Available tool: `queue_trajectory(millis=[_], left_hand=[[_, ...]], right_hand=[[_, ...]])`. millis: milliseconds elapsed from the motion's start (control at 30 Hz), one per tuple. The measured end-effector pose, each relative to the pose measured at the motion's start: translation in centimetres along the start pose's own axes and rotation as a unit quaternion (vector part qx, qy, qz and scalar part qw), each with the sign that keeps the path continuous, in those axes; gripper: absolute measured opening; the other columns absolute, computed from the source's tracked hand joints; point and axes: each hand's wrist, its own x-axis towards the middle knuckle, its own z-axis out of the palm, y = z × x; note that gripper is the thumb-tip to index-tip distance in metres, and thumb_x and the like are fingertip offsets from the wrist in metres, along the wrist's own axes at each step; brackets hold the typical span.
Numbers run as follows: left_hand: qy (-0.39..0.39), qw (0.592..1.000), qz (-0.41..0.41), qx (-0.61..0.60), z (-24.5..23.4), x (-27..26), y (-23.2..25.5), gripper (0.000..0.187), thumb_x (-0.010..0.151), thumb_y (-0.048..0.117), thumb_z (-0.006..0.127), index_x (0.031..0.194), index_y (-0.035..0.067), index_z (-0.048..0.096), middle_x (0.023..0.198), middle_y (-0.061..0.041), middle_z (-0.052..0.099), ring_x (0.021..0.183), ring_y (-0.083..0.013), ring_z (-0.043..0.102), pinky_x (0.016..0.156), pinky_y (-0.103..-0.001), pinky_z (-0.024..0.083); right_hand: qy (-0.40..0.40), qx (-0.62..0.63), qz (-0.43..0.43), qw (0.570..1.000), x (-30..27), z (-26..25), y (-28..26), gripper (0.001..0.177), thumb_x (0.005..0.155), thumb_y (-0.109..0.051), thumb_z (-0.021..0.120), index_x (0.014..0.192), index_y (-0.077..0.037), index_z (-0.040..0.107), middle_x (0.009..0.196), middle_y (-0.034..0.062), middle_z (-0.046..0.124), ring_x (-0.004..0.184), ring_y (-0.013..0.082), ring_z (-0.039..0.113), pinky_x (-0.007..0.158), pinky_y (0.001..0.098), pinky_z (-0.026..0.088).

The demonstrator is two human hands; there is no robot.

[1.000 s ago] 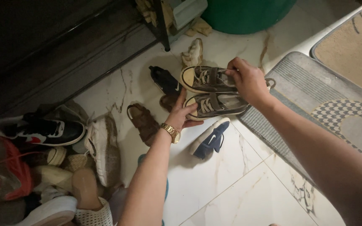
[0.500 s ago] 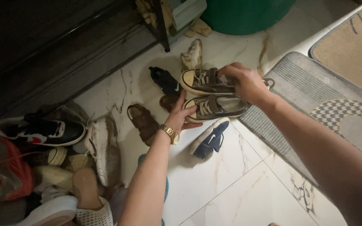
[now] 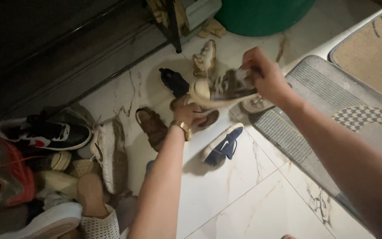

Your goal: The recorder picks up various pairs of shoes and sandals from the floor and places them onto a multi-tier shoe rack.

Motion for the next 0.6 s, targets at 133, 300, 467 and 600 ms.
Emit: queue_trajectory(millis=[133, 300, 467, 600], left_hand=[[0.022, 0.999, 0.016, 0.028, -0.4, 0.5, 1.1, 0.057, 0.095, 0.019, 0.072, 0.148, 0.017, 0.052, 0.127, -0.021, 0.068, 0.093, -0.0319, 0.071, 0.061, -0.041, 0.059], [0.014, 0.994, 0.097, -0.039, 2.4, -4.0, 3.0, 0.066, 0.086, 0.015, 0.072, 0.147, 0.022, 0.046, 0.126, -0.012, 0.067, 0.101, -0.0296, 0.073, 0.071, -0.049, 0.065], [-0.030, 0.997, 0.055, 0.039, 3.9, -8.2, 4.8, 0.067, 0.089, 0.018, 0.065, 0.150, 0.030, 0.041, 0.131, -0.004, 0.065, 0.107, -0.0260, 0.070, 0.071, -0.052, 0.065], [-0.072, 0.995, 0.063, 0.013, 3.4, -7.7, 3.9, 0.070, 0.089, 0.019, 0.065, 0.153, 0.033, 0.042, 0.133, -0.004, 0.065, 0.108, -0.0266, 0.070, 0.074, -0.054, 0.062]], right_hand=[[-0.038, -0.091, 0.001, 0.995, -0.7, 1.1, -0.8, 0.057, 0.079, 0.020, 0.044, 0.123, -0.011, 0.062, 0.112, 0.0106, 0.074, 0.101, 0.0188, 0.072, 0.086, 0.0317, 0.059], [-0.024, -0.194, -0.132, 0.972, -0.6, 1.5, -0.1, 0.060, 0.079, 0.013, 0.062, 0.132, -0.016, 0.068, 0.114, 0.0132, 0.071, 0.100, 0.0290, 0.069, 0.091, 0.0386, 0.056], [-0.043, -0.271, -0.128, 0.953, -0.3, 1.6, 0.6, 0.081, 0.068, 0.020, 0.058, 0.138, -0.021, 0.067, 0.117, 0.0130, 0.068, 0.114, 0.0335, 0.062, 0.097, 0.0424, 0.052], [-0.058, -0.278, -0.110, 0.953, -0.3, 1.5, 1.2, 0.079, 0.069, 0.017, 0.059, 0.136, -0.024, 0.067, 0.121, 0.0152, 0.063, 0.117, 0.0350, 0.060, 0.096, 0.0439, 0.052]])
